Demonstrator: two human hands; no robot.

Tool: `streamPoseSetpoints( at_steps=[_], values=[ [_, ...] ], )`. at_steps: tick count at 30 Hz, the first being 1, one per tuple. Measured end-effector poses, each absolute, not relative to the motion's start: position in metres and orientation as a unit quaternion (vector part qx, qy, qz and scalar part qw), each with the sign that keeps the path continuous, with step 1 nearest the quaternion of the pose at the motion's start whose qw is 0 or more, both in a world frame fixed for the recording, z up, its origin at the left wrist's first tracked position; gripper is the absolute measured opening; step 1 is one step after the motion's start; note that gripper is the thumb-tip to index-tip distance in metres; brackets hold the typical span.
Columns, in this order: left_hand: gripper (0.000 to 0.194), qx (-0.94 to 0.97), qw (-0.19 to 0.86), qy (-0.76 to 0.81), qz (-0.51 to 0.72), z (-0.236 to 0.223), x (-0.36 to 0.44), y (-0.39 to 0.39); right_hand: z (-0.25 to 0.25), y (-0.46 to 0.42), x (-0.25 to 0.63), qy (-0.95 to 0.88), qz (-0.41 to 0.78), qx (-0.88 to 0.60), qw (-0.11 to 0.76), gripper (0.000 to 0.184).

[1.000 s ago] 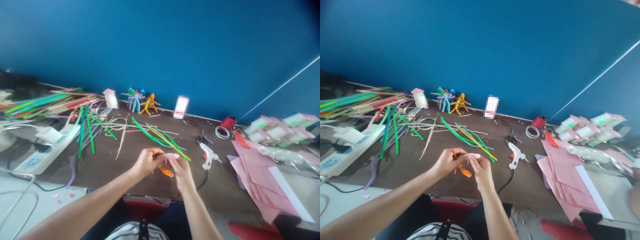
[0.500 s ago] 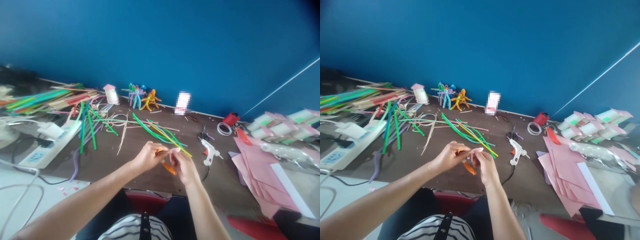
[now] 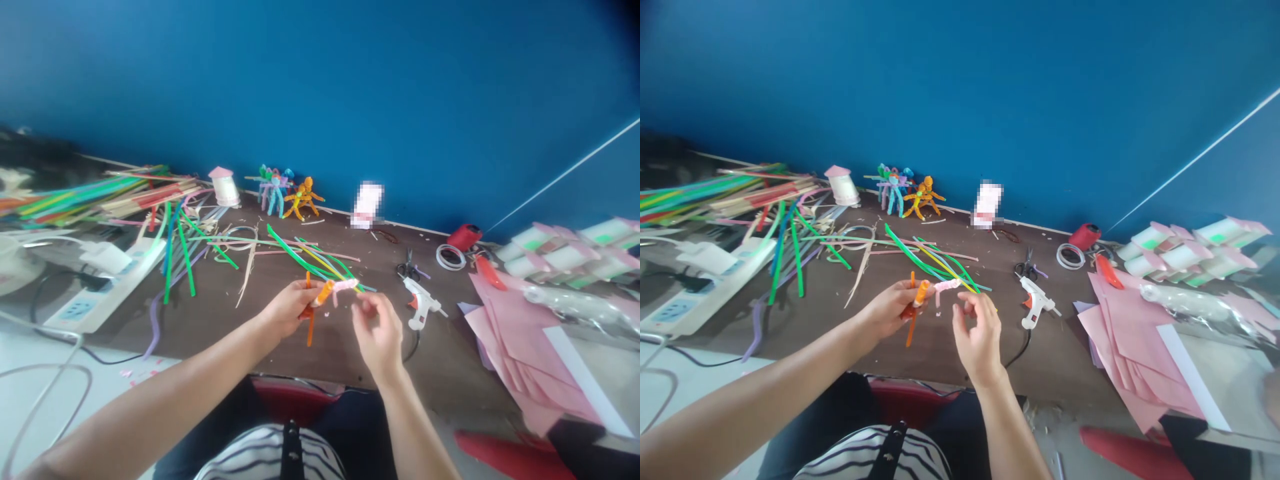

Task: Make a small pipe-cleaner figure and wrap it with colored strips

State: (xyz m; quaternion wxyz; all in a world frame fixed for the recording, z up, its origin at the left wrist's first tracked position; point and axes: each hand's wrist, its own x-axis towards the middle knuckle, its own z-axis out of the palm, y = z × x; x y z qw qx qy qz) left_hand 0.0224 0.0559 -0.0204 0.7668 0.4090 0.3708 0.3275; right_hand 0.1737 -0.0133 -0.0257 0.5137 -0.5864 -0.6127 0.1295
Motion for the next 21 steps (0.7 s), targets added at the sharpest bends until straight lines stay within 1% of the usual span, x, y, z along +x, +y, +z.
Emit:
streamPoseSetpoints(
  at_steps=[2,4,7,9,14,17,21],
  values=[
    [0.018,0.362,0.797,0.363,0.319,-0.021,0.023,0.056,-0.024,-0.013,0.175,-0.692,0.028,-0.558,0.457,0.026],
    [0.017,0.344,0.816,0.35,0.305,-0.022,0.023,0.055,-0.022,-0.011,0.175,-0.745,-0.005,-0.532,0.402,0.032],
    [0.016,0.373,0.809,0.349,0.292,-0.023,0.024,0.053,-0.018,-0.009,0.175,-0.76,-0.032,-0.528,0.377,0.026],
    [0.016,0.427,0.772,0.367,0.295,-0.022,0.023,0.052,-0.014,-0.008,0.176,-0.756,-0.038,-0.536,0.373,0.022],
    [0.021,0.618,0.62,0.372,0.309,-0.015,0.019,0.05,0.002,-0.01,0.176,-0.746,0.012,-0.566,0.351,0.014],
    [0.025,0.729,0.496,0.362,0.303,-0.009,0.015,0.05,0.009,-0.008,0.178,-0.732,0.076,-0.577,0.353,0.011],
    [0.017,0.857,0.307,0.283,0.302,0.004,0.011,0.053,0.017,-0.003,0.183,-0.722,0.153,-0.577,0.351,0.003]
  ],
)
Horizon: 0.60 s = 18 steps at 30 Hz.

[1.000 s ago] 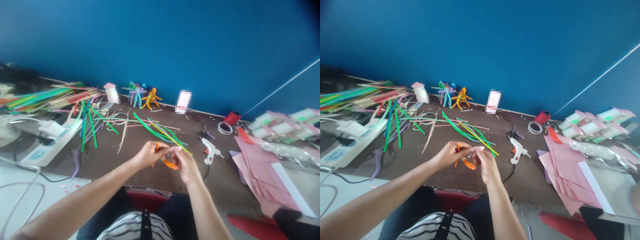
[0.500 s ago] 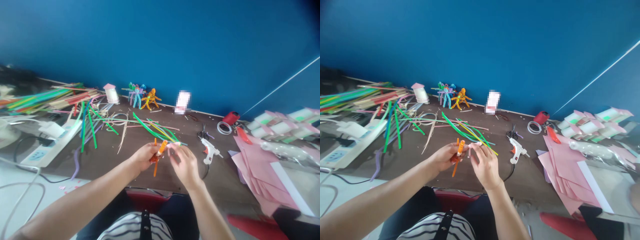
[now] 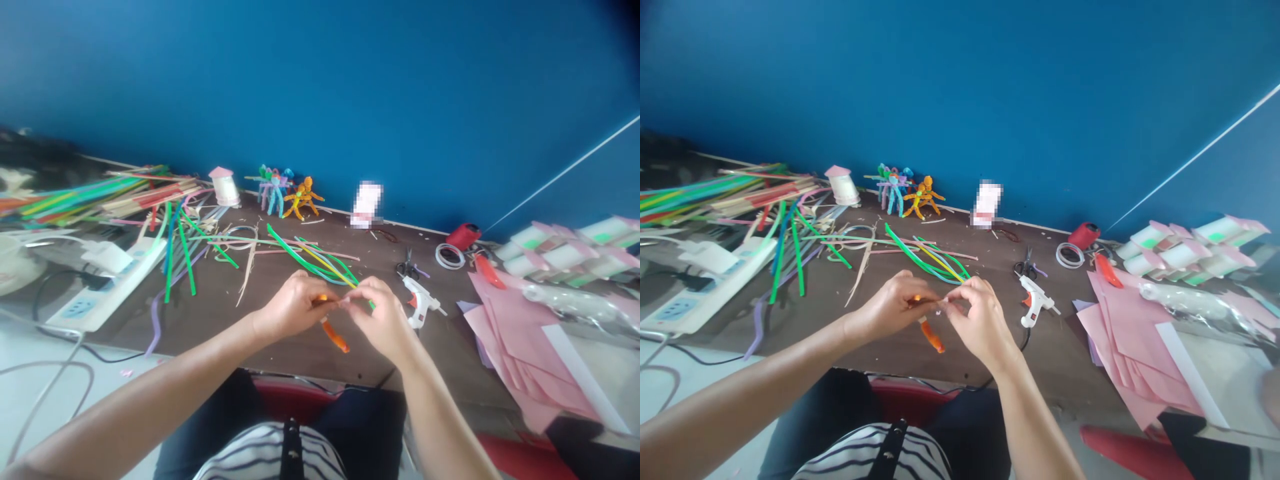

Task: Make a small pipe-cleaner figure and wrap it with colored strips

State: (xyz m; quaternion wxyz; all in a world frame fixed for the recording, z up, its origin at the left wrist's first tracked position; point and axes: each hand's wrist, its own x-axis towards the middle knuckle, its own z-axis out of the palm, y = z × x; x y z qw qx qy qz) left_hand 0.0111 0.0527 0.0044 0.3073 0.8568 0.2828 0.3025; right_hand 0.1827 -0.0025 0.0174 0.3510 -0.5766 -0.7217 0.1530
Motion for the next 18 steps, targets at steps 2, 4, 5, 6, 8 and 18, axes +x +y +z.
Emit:
streamPoseSetpoints(
  at_steps=[2,4,5,6,8,18],
  values=[
    [0.015,0.875,0.272,0.271,0.295,0.011,0.01,0.054,0.022,-0.002,0.184,-0.712,0.202,-0.576,0.346,0.004],
    [0.015,0.875,0.284,0.283,0.271,0.017,0.01,0.056,0.026,-0.003,0.182,-0.698,0.259,-0.573,0.342,0.006],
    [0.016,0.872,0.302,0.29,0.253,0.02,0.011,0.058,0.026,-0.004,0.18,-0.69,0.283,-0.57,0.345,0.006],
    [0.016,0.867,0.325,0.294,0.235,0.022,0.011,0.06,0.025,-0.005,0.178,-0.681,0.298,-0.567,0.355,0.005],
    [0.014,0.843,0.377,0.302,0.234,0.025,0.011,0.065,0.021,-0.005,0.175,-0.657,0.301,-0.57,0.391,0.005],
    [0.032,0.426,0.684,0.41,0.427,-0.011,0.02,0.02,-0.024,-0.001,0.175,-0.487,0.105,-0.629,0.596,0.013]
  ],
)
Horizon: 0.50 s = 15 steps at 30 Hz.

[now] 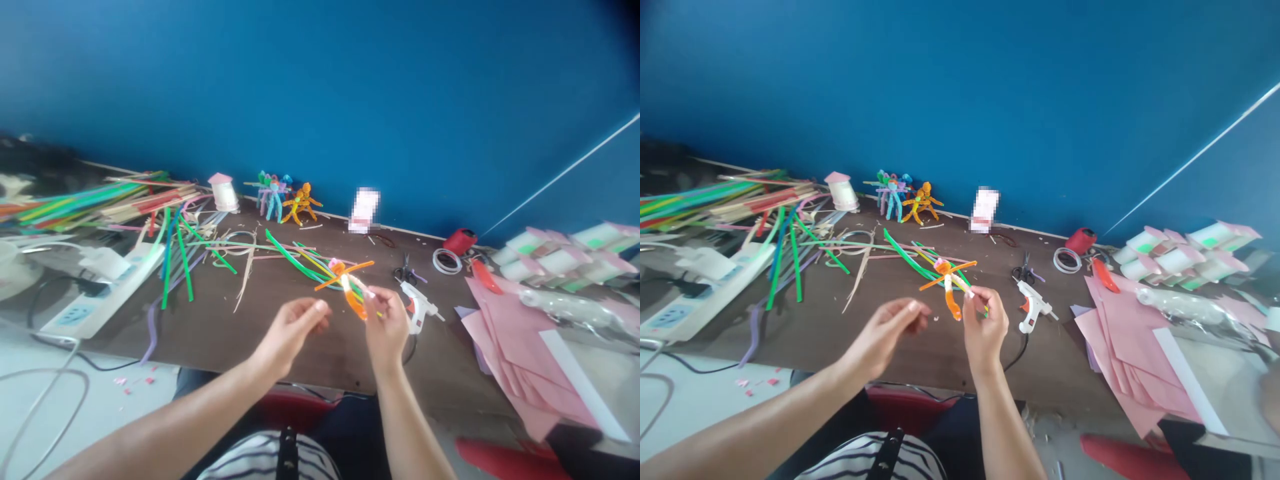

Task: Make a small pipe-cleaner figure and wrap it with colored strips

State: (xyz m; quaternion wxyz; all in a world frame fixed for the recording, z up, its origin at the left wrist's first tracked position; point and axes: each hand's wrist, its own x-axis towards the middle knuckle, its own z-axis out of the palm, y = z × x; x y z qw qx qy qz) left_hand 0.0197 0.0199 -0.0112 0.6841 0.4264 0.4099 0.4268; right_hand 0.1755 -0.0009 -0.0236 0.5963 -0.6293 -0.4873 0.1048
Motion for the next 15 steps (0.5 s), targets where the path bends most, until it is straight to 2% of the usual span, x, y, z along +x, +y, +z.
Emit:
streamPoseSetpoints(
  at_steps=[2,5,9,15],
  values=[
    [0.037,0.388,0.755,0.373,0.375,-0.012,0.029,0.012,-0.026,-0.003,0.17,-0.521,0.076,-0.605,0.597,0.01],
    [0.035,0.331,0.8,0.291,0.407,-0.009,0.04,0.016,-0.024,-0.008,0.161,-0.592,0.028,-0.571,0.568,0.006],
    [0.024,0.345,0.793,0.289,0.41,-0.009,0.043,0.029,-0.02,-0.013,0.159,-0.647,0.004,-0.55,0.529,0.011],
    [0.024,0.421,0.755,0.291,0.409,-0.014,0.037,0.032,-0.021,-0.016,0.159,-0.666,0.003,-0.554,0.501,0.012]
  ],
)
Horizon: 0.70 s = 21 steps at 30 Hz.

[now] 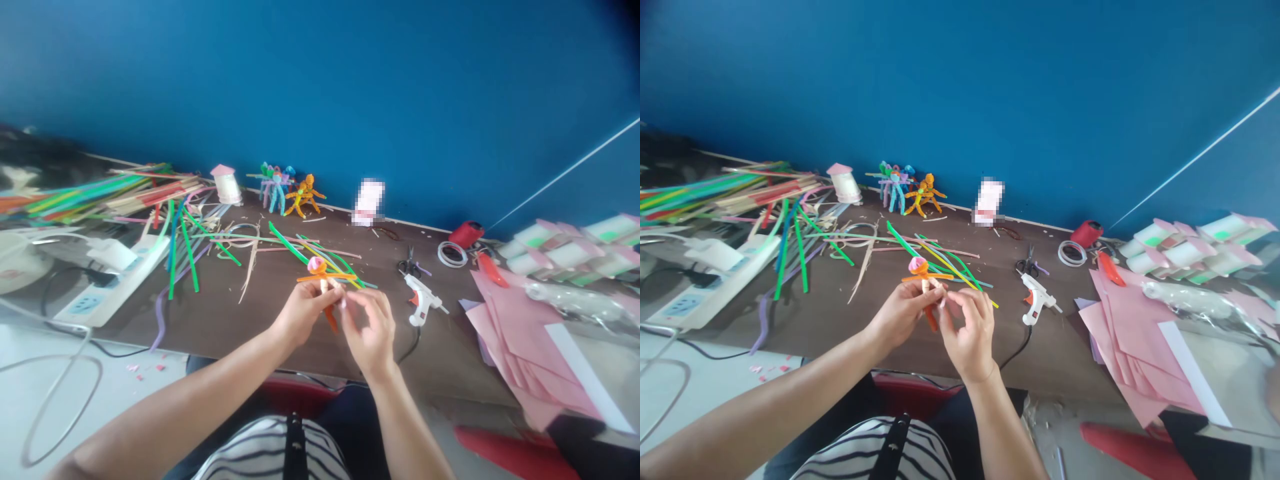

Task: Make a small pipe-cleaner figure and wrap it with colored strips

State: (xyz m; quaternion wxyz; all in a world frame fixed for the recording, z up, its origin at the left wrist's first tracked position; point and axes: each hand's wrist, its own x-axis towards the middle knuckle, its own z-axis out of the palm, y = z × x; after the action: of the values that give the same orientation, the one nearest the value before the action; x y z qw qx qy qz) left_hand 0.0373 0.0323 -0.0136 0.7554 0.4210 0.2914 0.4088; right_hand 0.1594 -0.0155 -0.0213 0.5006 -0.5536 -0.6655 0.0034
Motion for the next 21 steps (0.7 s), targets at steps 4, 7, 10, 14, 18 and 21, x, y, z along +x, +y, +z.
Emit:
streamPoseSetpoints(
  at_steps=[4,7,10,14,18,21],
  values=[
    [0.025,0.482,0.712,0.307,0.408,-0.011,0.034,0.035,-0.019,-0.015,0.155,-0.663,0.019,-0.554,0.504,0.012],
    [0.026,0.504,0.696,0.315,0.403,-0.013,0.031,0.039,-0.015,-0.015,0.153,-0.642,0.07,-0.569,0.51,0.009],
    [0.026,0.526,0.689,0.316,0.385,-0.016,0.027,0.042,-0.011,-0.015,0.154,-0.614,0.155,-0.587,0.504,0.007],
    [0.028,0.578,0.677,0.298,0.345,-0.015,0.023,0.046,-0.007,-0.012,0.159,-0.539,0.348,-0.578,0.504,0.012],
    [0.029,0.606,0.673,0.275,0.322,-0.011,0.019,0.048,-0.003,-0.007,0.16,-0.469,0.498,-0.502,0.529,0.021],
    [0.028,0.602,0.677,0.269,0.326,-0.012,0.017,0.049,-0.001,-0.005,0.157,-0.436,0.569,-0.462,0.522,0.022]
  ],
)
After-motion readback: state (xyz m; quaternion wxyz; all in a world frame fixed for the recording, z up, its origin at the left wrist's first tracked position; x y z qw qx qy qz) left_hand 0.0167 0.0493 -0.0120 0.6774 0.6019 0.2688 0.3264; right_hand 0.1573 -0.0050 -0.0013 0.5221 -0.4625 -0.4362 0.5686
